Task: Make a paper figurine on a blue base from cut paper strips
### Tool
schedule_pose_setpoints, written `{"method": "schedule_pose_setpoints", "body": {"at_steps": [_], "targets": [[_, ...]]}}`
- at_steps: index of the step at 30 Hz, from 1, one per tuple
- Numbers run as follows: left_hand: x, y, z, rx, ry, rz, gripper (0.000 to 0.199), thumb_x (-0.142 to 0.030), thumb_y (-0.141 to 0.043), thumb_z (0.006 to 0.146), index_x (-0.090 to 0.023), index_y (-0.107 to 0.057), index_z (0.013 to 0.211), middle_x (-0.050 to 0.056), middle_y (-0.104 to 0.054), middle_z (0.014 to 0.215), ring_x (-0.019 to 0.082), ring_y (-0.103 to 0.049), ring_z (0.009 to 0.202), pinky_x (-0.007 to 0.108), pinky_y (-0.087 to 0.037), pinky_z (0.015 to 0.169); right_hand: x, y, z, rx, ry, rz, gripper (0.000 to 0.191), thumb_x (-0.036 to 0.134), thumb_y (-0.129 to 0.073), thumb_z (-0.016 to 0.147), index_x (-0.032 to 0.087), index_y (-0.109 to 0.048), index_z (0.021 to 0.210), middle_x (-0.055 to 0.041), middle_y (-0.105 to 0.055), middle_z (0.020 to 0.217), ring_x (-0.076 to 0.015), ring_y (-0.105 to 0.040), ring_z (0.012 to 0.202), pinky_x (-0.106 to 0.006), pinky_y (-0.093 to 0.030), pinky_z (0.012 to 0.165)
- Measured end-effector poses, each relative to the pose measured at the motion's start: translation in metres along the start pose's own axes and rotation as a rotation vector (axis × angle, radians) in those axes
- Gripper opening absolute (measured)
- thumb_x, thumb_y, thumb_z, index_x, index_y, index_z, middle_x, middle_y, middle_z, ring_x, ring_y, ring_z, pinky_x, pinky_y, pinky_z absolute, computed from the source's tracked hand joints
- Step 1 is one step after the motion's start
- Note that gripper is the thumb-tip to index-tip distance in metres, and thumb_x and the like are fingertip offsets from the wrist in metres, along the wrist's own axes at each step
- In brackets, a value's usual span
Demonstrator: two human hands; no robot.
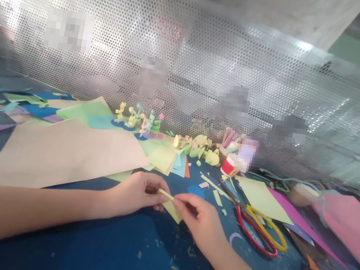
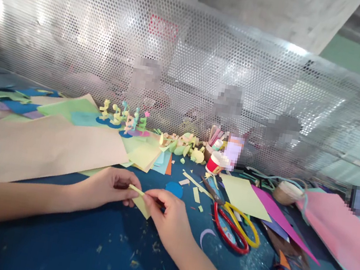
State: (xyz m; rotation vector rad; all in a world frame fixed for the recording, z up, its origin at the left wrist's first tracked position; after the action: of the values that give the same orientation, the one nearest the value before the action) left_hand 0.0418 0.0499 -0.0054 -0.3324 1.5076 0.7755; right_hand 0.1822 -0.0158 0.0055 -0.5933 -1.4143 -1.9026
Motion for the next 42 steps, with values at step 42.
{"method": "schedule_pose_setpoints", "body": {"at_steps": [42], "targets": [[0.002,-0.001,0.003,0.018,0.061,0.128,0.023,-0.037,-0.046,0.081,-0.017,-0.056,0.086,0.002,-0.066,0.071,0.013,-0.061,0.061,0.025,-0.049,0.06,-0.097,0.106,0.03,-0.325,-0.183,-0.653,0.031,0.02,-0.043,0.083,0.014,-0.063,0.106,-0.0106,-0.061,0.116,-0.0215,-0.053,0.111,-0.035,-0.038,0.096]]}}
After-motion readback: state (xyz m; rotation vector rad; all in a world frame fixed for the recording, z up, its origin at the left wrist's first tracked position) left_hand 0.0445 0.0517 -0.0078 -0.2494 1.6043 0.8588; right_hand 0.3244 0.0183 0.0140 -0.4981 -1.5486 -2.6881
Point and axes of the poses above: each hand's wrist, its own z-axis towards the middle knuckle, its own y-axis out of the back of the hand, x = y × z, the point moved 5 cm from there along z, towards the middle knuckle
